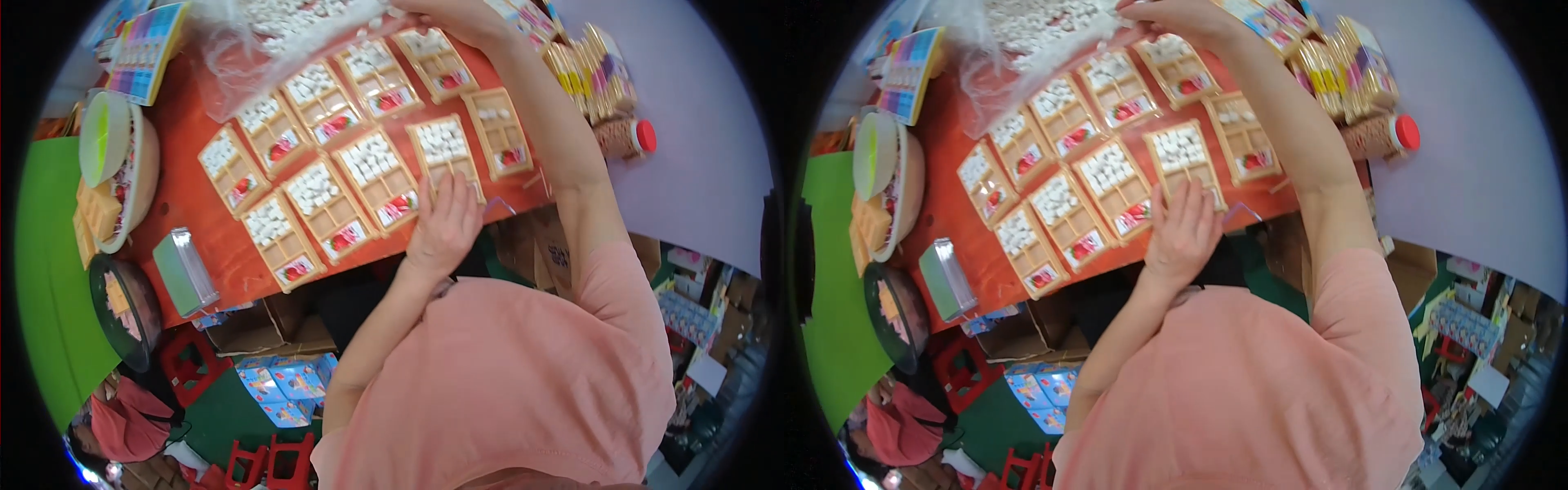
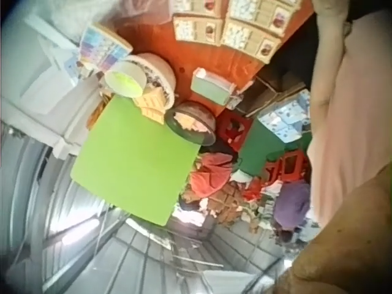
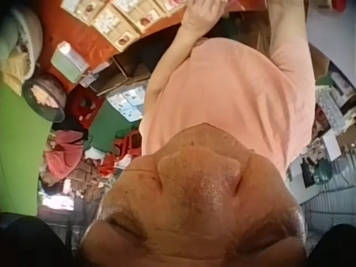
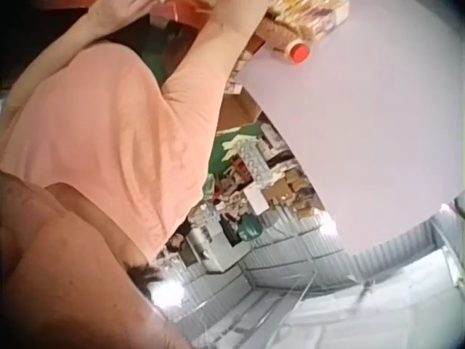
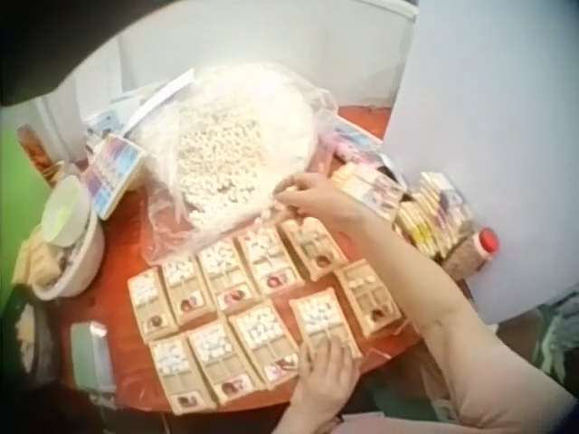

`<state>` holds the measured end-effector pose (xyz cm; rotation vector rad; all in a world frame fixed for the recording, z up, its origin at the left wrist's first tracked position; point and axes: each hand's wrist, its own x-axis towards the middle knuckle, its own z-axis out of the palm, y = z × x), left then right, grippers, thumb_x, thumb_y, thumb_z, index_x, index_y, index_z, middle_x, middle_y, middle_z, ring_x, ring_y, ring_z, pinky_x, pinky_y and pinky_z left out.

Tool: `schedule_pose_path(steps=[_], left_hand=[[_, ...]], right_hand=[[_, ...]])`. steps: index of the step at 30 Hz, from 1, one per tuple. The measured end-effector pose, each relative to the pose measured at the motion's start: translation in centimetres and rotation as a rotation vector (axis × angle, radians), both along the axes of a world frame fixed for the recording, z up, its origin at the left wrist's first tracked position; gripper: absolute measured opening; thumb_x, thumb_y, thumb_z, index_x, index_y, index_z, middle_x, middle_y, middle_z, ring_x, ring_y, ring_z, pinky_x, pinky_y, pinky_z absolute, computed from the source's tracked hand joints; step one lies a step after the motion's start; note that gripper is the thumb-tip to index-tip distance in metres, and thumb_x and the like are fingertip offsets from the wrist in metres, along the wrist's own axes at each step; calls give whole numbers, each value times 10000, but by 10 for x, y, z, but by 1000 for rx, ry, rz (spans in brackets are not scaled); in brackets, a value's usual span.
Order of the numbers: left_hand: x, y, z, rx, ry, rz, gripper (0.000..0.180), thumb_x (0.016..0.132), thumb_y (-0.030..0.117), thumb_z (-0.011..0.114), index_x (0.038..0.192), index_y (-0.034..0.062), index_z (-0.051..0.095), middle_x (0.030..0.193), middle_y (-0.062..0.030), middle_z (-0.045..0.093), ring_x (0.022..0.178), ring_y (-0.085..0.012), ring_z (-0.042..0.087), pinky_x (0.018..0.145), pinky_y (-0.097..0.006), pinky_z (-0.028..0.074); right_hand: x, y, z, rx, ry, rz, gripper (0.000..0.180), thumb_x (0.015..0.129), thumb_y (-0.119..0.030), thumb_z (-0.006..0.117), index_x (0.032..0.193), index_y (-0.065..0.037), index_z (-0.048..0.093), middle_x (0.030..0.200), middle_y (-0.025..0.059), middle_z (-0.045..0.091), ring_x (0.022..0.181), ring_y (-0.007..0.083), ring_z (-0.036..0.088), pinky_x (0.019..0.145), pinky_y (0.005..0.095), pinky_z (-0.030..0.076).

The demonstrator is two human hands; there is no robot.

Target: Applying labels to toy trays and inserting them into plastic sleeves at a factory workbench.

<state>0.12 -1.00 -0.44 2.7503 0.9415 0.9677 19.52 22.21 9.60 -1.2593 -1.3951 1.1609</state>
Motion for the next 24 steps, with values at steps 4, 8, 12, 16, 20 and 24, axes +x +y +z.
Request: schedule_pose_path(steps=[4,8,12,16,20,24], left_hand=[[5,1,0,24,-22,5,367,857,228,697,1114,-26,639,1228,-219,618,1202,-354,573,1101,-613,352],[4,-1,-3,22,-22,18,369,843,211,714,1112,-30,643,1233,-212,619,1192,-345,577,1101,-615,348],[7,-3,-1,8,-28,8,381,825,194,735,1120,-27,641,1234,-207,615,1180,-336,582,1108,-613,334],[4,-4,-2,6,-22,19,388,819,191,743,1124,-26,640,1236,-201,613,1179,-330,583,1110,-610,330],[5,-4,-2,4,-23,20,388,820,188,741,1128,-25,640,1235,-195,612,1181,-322,583,1115,-608,321],[5,-4,-1,6,-16,18,382,823,185,736,1130,-21,638,1234,-192,612,1178,-319,586,1115,-608,320]], right_hand=[[52,-96,-7,-100,-209,-1,192,903,-177,675,1026,-31,692,723,52,662,649,130,645,579,274,522],[55,-150,-35,-127,-484,-74,237,917,-193,699,1122,-78,668,784,30,646,742,98,645,664,261,529],[63,-167,-58,272,-780,-46,315,914,-177,703,1201,-66,635,1015,70,629,868,149,617,776,291,512],[54,-180,-42,202,-691,-83,313,910,-144,697,1204,-56,634,1062,76,605,874,154,616,767,287,510],[68,-185,-48,152,-652,-132,289,912,-130,696,1169,-14,635,1039,67,589,828,150,589,750,283,504],[69,-185,-52,183,-704,-86,194,913,-115,690,1055,13,658,942,45,599,794,126,571,734,276,496]])
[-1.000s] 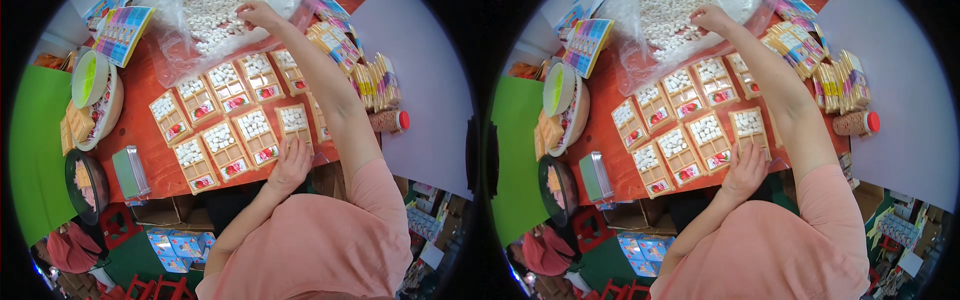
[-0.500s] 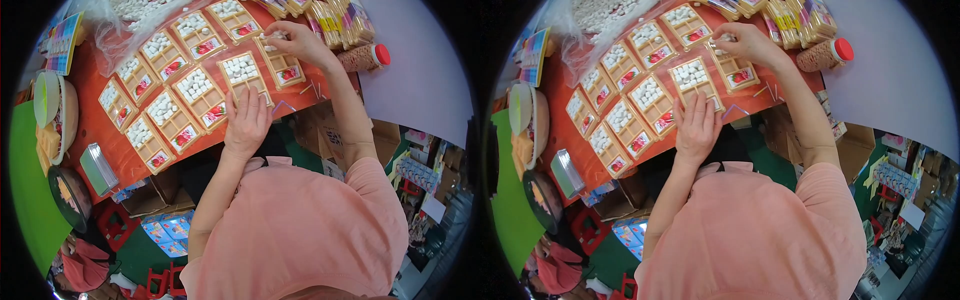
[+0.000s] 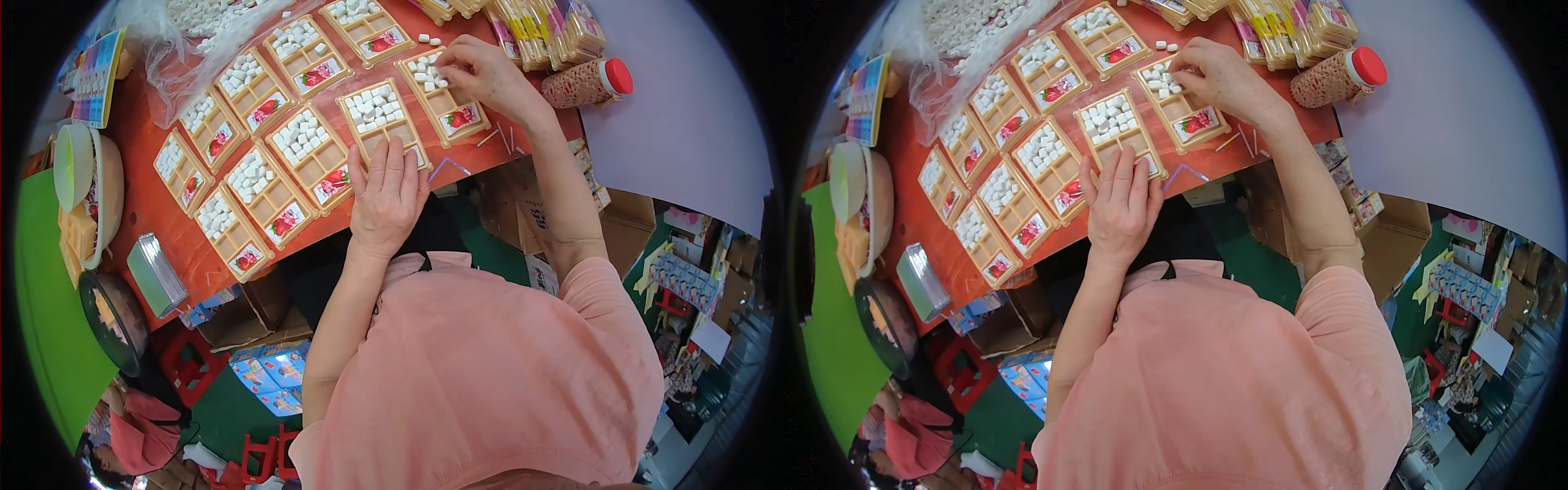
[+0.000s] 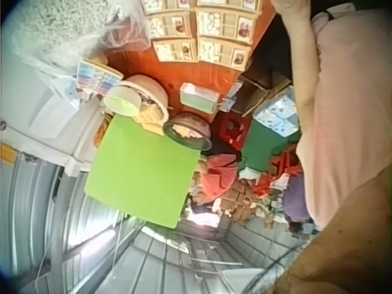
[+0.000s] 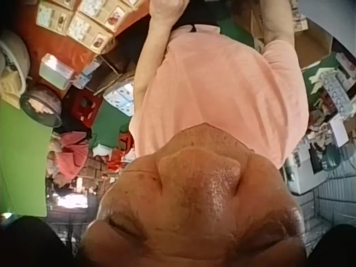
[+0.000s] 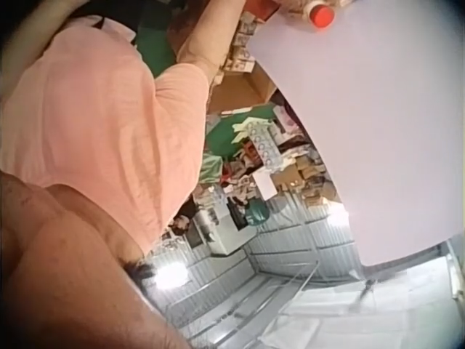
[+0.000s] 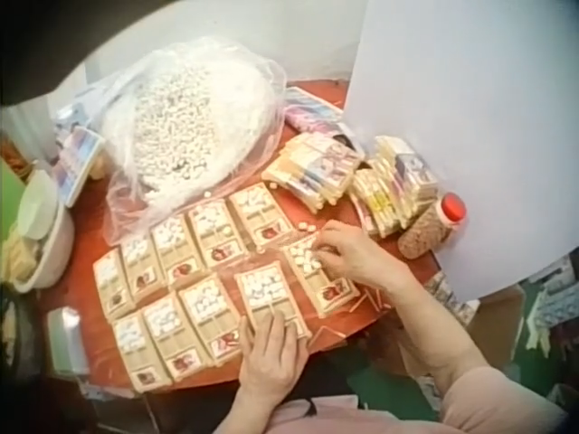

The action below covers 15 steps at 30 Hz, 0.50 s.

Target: Applying labels to toy trays and inserting them into plastic sleeves at a factory workbench.

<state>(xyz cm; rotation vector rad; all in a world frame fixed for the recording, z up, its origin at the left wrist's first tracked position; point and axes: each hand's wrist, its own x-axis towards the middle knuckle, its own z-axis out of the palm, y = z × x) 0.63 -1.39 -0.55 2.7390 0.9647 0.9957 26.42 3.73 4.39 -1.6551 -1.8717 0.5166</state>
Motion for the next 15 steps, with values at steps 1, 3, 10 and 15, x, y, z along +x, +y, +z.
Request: schedule_pose_path(steps=[1,3,10,15], left_hand=[[0,0,0,-1,1,0,382,823,185,736,1130,-21,638,1234,-192,612,1178,-319,586,1115,-608,320],[0,0,0,-4,5,3,382,825,184,734,1131,-21,633,1231,-192,613,1176,-320,587,1115,-609,321],[0,0,0,1,2,3,381,824,184,735,1129,-20,634,1233,-194,617,1173,-321,590,1114,-610,324],[0,0,1,8,-2,10,366,823,188,739,1110,-18,643,1224,-192,624,1164,-319,597,1118,-606,326]], right_hand=[[0,1,2,-1,1,0,194,913,-115,690,1055,13,658,942,45,599,794,126,571,734,276,496],[-1,3,5,46,41,-62,153,914,-110,683,987,22,656,895,50,605,802,135,589,731,282,493],[-18,10,-4,44,36,-5,164,912,-117,688,1002,19,664,906,97,653,808,186,637,755,297,516],[-6,43,-3,143,-62,-84,194,928,-129,662,1049,21,678,964,158,693,864,282,674,771,356,530]])
